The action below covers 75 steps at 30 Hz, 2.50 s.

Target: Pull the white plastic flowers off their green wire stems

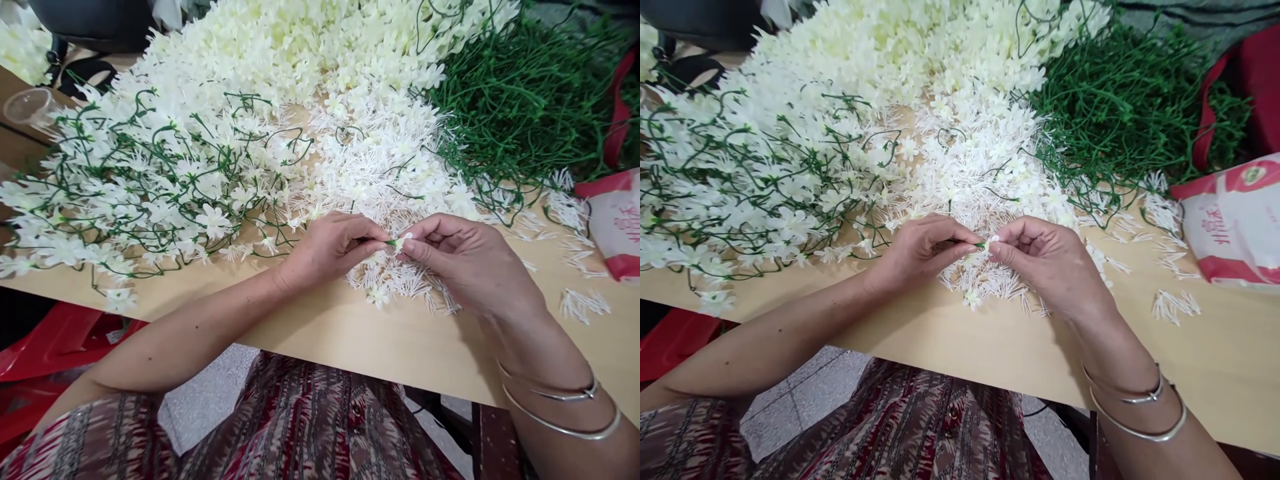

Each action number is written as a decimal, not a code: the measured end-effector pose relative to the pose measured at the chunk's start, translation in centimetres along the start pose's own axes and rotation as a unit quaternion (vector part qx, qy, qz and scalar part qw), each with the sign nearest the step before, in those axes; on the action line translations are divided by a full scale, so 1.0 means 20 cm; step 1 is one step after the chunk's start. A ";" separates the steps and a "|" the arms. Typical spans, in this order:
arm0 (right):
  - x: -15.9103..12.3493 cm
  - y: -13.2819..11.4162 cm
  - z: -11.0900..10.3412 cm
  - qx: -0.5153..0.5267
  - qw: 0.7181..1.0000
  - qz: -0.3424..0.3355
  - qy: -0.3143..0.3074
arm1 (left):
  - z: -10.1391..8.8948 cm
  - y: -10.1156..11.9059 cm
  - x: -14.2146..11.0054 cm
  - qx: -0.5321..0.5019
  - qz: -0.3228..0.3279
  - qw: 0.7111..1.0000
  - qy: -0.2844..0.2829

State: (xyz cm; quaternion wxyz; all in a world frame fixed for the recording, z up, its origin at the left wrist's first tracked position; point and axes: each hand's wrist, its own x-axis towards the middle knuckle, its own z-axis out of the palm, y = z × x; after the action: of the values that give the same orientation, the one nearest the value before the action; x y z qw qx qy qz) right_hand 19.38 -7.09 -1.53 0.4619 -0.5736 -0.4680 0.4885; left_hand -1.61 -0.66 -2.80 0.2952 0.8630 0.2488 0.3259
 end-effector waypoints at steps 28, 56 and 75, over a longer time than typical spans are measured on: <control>-0.01 -0.05 0.07 -0.033 0.999 0.000 -0.022 | -0.01 -0.01 0.01 0.029 0.030 0.999 -0.001; 0.01 -0.05 0.03 -0.016 0.999 0.019 -0.033 | -0.02 0.02 0.02 -0.009 0.012 1.000 -0.014; 0.02 -0.10 0.03 -0.079 0.992 0.070 -0.066 | -0.02 0.01 0.01 0.003 0.014 1.000 -0.022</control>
State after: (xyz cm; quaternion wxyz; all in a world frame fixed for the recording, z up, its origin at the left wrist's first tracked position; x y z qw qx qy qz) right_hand 18.71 -6.34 0.38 0.3480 -0.6062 -0.4930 0.5181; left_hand -1.72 -0.45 -2.26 0.2936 0.8740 0.2315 0.3105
